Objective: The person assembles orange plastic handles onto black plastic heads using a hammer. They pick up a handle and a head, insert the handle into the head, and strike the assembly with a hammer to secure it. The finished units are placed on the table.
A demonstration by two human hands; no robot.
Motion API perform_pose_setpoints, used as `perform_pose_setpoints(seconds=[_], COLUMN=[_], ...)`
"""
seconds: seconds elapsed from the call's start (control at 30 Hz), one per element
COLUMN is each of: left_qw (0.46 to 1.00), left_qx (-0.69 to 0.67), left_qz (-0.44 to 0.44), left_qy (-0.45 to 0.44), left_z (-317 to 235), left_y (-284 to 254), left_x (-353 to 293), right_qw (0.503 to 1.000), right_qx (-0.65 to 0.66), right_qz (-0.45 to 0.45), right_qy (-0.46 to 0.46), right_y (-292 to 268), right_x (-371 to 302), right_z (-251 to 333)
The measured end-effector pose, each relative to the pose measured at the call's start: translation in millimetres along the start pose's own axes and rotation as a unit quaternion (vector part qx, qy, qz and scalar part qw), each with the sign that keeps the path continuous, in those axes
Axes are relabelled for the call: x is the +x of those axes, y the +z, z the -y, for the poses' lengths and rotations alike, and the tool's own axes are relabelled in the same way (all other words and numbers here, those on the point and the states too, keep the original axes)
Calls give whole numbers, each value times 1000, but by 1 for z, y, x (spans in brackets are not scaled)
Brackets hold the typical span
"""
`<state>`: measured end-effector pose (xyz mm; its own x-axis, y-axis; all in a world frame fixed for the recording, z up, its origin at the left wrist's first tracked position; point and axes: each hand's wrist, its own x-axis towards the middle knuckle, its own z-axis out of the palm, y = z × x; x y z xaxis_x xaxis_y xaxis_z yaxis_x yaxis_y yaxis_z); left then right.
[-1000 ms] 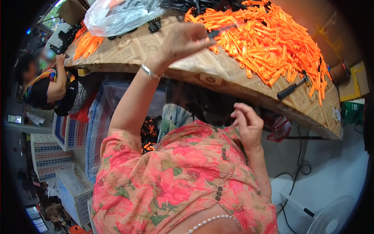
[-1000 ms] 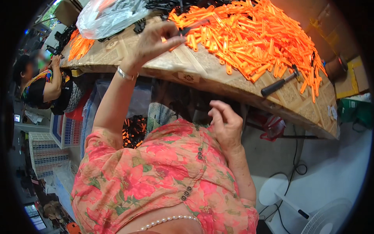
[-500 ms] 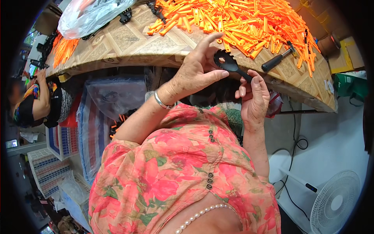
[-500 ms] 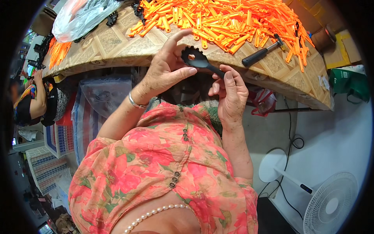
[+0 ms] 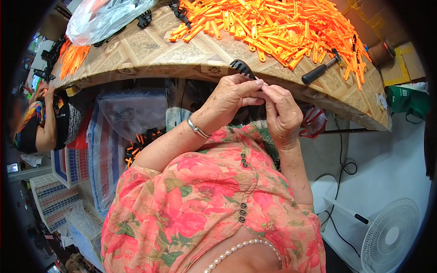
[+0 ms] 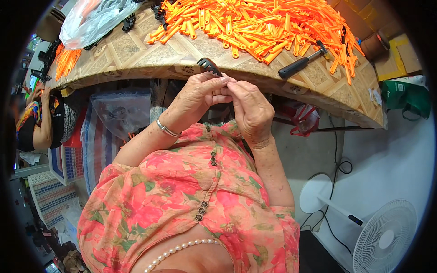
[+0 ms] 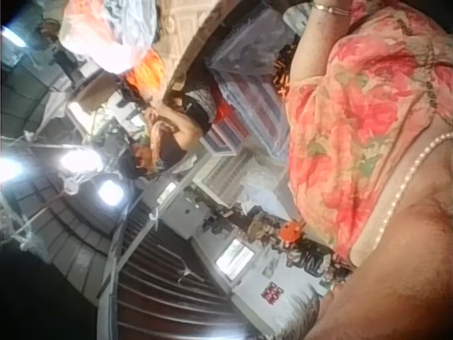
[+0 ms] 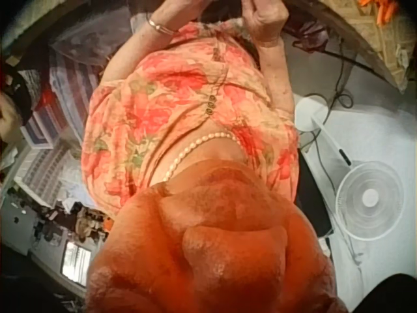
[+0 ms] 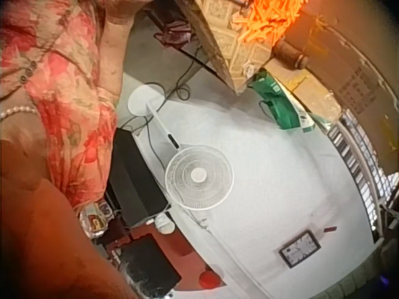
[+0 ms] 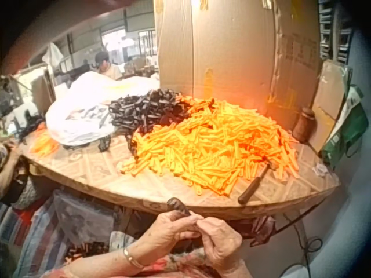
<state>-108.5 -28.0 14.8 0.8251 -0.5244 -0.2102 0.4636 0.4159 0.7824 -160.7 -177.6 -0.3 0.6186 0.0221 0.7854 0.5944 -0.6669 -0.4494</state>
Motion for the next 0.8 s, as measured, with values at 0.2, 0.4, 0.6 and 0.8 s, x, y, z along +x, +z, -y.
perform_pose_setpoints(seconds=[0.2, 0.4, 0.6, 0.8], left_qw=[995, 992, 991, 990], left_qx=[-77, -41, -32, -58], left_qz=[16, 1, -40, -40], left_qy=[61, 123, 126, 118], left_z=[-7, -20, -26, -22], left_y=[-17, -23, -28, -27], left_x=[2, 4, 2, 3], right_qw=[993, 975, 945, 959], right_qx=[113, -214, -304, -279], right_qz=[24, 62, 125, 45], right_qy=[2, 10, 16, 22], right_y=[3, 24, 40, 27], right_x=[28, 66, 81, 80], right_z=[-5, -50, -70, -66])
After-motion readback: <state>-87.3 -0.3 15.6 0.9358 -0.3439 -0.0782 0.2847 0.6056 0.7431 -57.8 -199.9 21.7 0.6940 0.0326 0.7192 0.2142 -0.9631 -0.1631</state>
